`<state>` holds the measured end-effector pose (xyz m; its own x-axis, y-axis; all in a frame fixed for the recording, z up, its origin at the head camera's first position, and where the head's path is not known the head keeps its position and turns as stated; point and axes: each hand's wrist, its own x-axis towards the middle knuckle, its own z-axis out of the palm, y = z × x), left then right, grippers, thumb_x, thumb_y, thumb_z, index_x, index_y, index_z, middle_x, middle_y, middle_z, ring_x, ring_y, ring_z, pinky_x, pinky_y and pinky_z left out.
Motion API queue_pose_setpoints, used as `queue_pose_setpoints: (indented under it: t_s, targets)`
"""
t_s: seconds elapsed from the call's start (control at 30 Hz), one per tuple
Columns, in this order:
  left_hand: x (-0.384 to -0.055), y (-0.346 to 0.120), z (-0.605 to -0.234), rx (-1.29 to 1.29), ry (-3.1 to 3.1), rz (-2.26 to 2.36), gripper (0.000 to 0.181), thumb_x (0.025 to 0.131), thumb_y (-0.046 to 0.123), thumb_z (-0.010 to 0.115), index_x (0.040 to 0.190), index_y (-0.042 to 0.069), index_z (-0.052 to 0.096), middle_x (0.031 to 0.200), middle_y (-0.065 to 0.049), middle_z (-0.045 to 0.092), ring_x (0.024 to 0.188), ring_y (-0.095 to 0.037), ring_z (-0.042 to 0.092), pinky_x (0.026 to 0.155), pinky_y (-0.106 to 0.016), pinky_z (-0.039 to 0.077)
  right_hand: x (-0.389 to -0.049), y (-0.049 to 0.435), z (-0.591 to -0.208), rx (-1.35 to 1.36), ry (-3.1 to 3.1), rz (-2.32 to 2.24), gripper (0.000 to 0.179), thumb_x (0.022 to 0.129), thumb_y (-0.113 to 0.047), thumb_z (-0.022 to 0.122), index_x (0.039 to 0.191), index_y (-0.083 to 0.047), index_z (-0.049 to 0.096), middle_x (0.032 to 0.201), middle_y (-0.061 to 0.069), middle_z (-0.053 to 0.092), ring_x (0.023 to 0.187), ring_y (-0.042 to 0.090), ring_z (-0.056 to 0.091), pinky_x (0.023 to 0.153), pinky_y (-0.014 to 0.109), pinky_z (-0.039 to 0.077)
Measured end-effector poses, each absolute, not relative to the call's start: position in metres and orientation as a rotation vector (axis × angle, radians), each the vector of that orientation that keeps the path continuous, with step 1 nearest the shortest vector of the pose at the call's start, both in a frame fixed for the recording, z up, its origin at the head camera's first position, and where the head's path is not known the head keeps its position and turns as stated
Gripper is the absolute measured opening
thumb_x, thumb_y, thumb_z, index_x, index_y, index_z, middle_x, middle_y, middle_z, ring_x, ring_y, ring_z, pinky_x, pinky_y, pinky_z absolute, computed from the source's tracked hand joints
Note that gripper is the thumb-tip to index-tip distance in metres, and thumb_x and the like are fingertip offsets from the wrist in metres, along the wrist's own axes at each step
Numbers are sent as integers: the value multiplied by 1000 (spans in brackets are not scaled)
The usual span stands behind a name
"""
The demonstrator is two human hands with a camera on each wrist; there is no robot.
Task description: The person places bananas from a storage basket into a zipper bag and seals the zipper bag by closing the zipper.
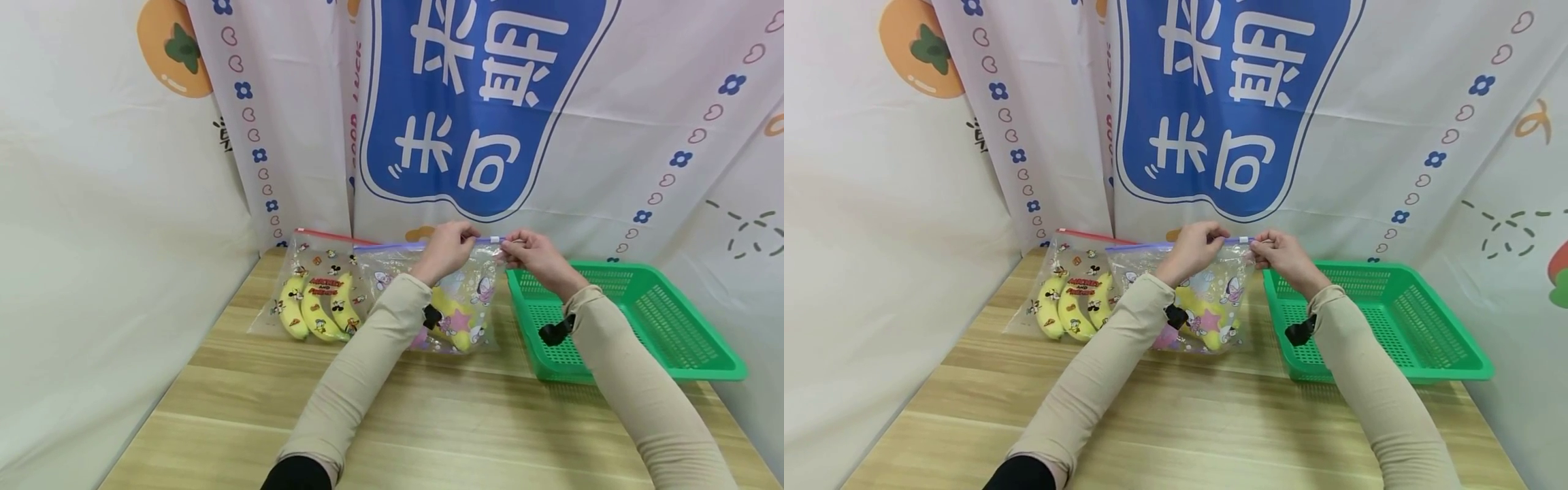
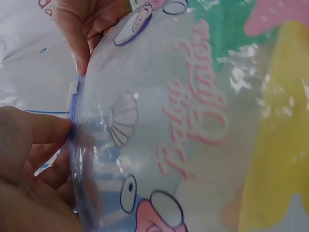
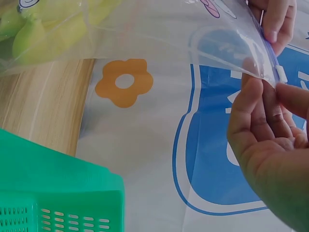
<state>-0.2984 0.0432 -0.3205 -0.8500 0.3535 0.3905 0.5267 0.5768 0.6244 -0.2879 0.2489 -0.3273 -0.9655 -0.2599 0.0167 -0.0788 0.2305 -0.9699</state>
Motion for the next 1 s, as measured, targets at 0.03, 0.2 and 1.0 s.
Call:
queue_pose_setpoints:
  t_s: [0.03,0.2,1.0]
  targets:
    - [-299,44,-321,-735,-2589,-1156,18,96,13,55,105,9,69,99,-1,67,82,-10,58,70,-19,48,-288,249,-327,-326,2349,-1815,20,99,-22,52,102,-2,49,87,2,61,75,11,59,68,24,52]
    - [-302,49,-321,-758,-2588,-1202,15,95,18,58,101,11,71,93,2,67,82,-9,59,71,-18,47,-289,248,-329,-335,2363,-1770,22,99,-21,51,103,1,50,87,3,61,75,12,58,69,26,53]
    - [-302,60,-323,-813,-2629,-1312,18,96,22,57,100,10,70,91,2,66,80,-9,58,67,-19,48,-286,245,-329,-354,2390,-1779,25,99,-21,52,105,3,51,86,4,62,76,12,60,69,25,54]
